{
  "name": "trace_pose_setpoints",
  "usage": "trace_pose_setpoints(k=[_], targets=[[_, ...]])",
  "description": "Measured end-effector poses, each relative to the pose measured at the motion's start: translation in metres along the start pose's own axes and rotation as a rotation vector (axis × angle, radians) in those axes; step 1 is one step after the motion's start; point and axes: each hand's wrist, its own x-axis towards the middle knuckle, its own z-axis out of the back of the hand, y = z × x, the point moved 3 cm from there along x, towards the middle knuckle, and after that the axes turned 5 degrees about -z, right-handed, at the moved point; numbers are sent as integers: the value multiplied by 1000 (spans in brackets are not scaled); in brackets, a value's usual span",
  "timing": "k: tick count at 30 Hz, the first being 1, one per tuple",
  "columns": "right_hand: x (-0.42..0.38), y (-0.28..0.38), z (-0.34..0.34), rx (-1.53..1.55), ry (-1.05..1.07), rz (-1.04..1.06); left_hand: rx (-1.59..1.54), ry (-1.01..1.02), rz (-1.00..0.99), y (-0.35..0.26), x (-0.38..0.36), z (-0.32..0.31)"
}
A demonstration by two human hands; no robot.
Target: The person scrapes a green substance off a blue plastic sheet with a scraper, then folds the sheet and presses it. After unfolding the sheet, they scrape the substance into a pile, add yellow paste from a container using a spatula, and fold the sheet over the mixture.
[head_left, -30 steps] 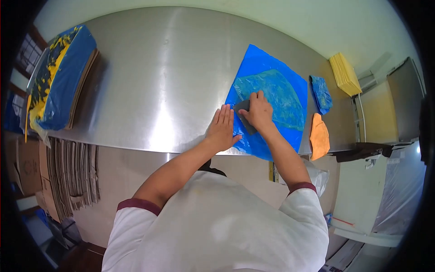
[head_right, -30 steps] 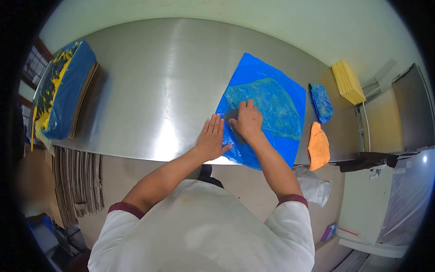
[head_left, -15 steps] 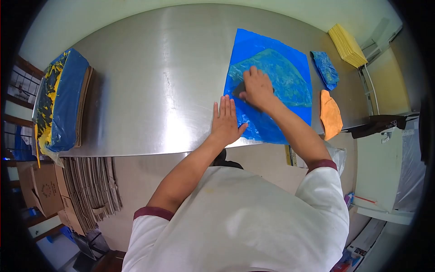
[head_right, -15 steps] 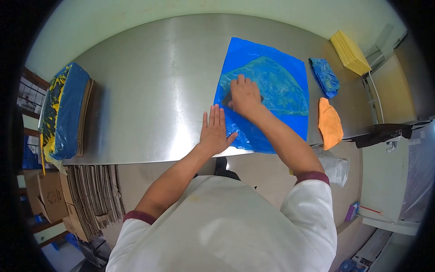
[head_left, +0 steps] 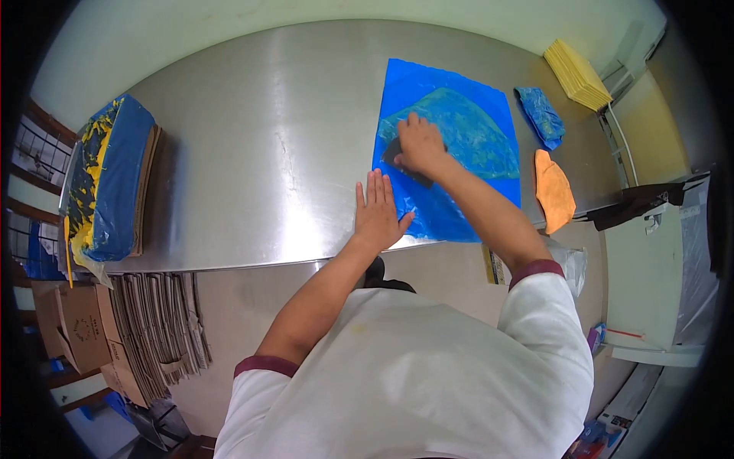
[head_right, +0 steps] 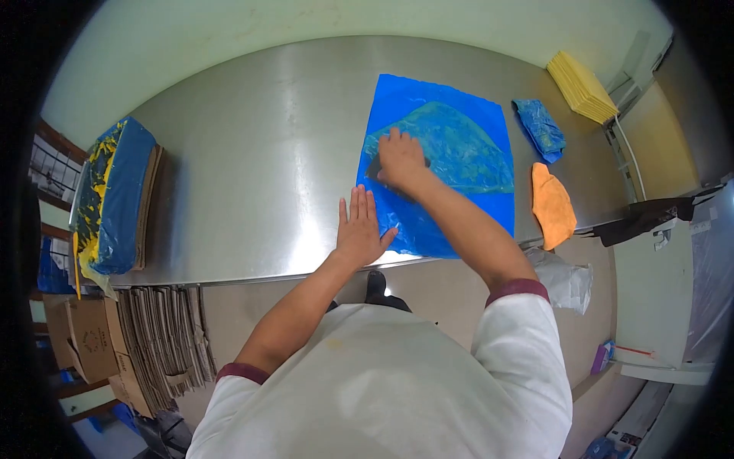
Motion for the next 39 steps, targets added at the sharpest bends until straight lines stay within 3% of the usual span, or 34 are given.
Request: trace_pose_setpoints(k=[8, 13, 16, 17, 20, 21, 23, 26, 31, 35, 39], targets=[[35, -22, -6, 5, -131, -116, 7, 12, 10, -1, -3, 1], [-27, -64, 48, 323, -22, -37, 33, 73, 56, -11, -18, 8], [-86, -52, 76, 329, -11, 17, 42, 84, -130, -42, -31, 23], [-104, -42, 65, 255, 14, 71, 24, -50, -269, -48, -31, 12], [-145, -4, 21, 94, 235, 133, -122, 88, -459, -49, -27, -19], [-157, 2, 10, 158, 147, 116, -47, -15, -515, -42, -31, -35], [-172, 8, -6, 284, -29, 87, -47, 62, -540, -38, -30, -25], [-168, 13, -11, 267, 143, -26, -49, 76, -597, -35, -36, -30], [-157, 10, -27, 224, -37, -102, -80, 165, -594, -39, -33, -14], [-121, -22, -34, 189, -133, -172, -60, 112, -592, -43, -32, -8], [-123, -29, -28, 170, -67, -165, -95, 70, -599, -44, -34, -6]])
